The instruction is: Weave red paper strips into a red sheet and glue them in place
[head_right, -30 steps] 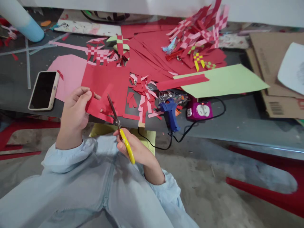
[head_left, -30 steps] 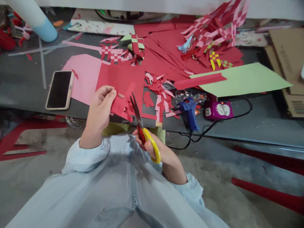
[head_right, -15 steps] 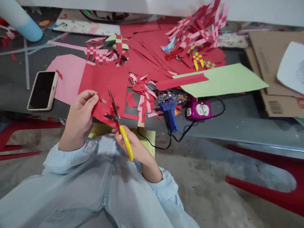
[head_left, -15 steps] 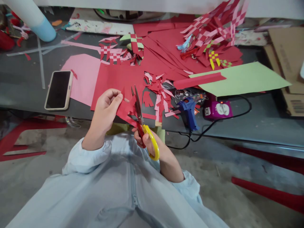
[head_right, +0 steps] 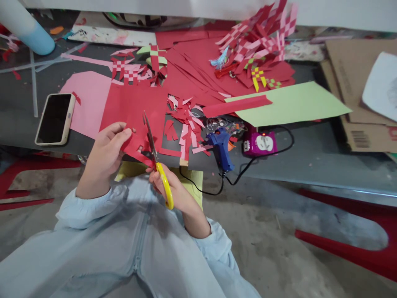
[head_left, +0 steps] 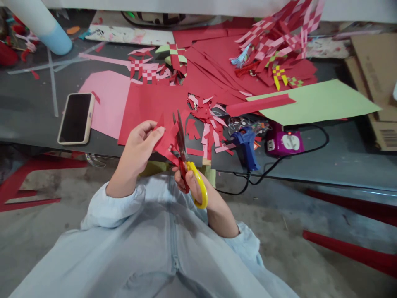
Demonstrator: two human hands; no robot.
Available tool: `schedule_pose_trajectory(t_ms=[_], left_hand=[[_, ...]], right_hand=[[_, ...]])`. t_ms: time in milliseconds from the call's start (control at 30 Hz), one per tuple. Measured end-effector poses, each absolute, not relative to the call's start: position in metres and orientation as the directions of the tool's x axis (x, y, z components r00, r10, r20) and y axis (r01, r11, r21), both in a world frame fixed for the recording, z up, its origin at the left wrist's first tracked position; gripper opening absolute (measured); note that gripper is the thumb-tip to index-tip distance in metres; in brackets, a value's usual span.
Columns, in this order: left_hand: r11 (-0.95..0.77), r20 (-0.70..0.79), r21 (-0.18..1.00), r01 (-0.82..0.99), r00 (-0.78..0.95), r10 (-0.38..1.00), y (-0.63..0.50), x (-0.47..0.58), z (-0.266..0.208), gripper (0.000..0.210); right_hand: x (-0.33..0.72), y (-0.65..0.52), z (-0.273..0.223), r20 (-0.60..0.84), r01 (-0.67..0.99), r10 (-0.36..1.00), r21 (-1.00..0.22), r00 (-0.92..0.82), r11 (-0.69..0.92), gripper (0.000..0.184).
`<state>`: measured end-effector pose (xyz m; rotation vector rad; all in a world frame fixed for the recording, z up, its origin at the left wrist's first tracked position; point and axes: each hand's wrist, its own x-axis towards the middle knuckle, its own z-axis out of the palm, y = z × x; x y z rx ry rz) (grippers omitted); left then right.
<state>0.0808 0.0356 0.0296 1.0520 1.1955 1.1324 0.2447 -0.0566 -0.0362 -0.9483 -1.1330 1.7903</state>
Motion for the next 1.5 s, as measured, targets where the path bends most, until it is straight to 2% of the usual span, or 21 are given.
schedule_pose_trajectory(t_ms=[233,633,1000,1333,1500], left_hand=[[0.182,-0.181,0.983,0.002,0.118,0.976,0.0319,0.0768,0.0317,0.022],[0.172,-0.177,0.982,0.082,0.064,0.982,0.0296,0.0748,0.0317,0.023],[0.129,-0.142,0.972,0.195,0.058,0.988,0.0279,0.0746,0.0358,0.024],[0.094,-0.123,0.957,0.275,0.092,0.988,0.0253,0.0761,0.0386,0.031],[0.069,-0.105,0.952,0.3,0.108,0.989,0.0264,0.075,0.0379,0.03]], right_hand=[[0.2435,-0.057,-0.0367,-0.162,-0.248,0.902,-0.928,-0.4,-0.277,0.044],[0.2437,-0.058,-0.0384,-0.215,-0.236,0.887,-0.914,-0.408,-0.33,0.042],[0.2418,-0.0591,-0.0387,-0.196,-0.256,0.891,-0.913,-0.41,-0.318,0.041],[0.2364,-0.0571,-0.0363,-0.311,-0.309,0.848,-0.832,-0.428,-0.461,0.05],[0.2366,-0.0556,-0.0323,-0.314,-0.298,0.849,-0.838,-0.425,-0.458,0.051]])
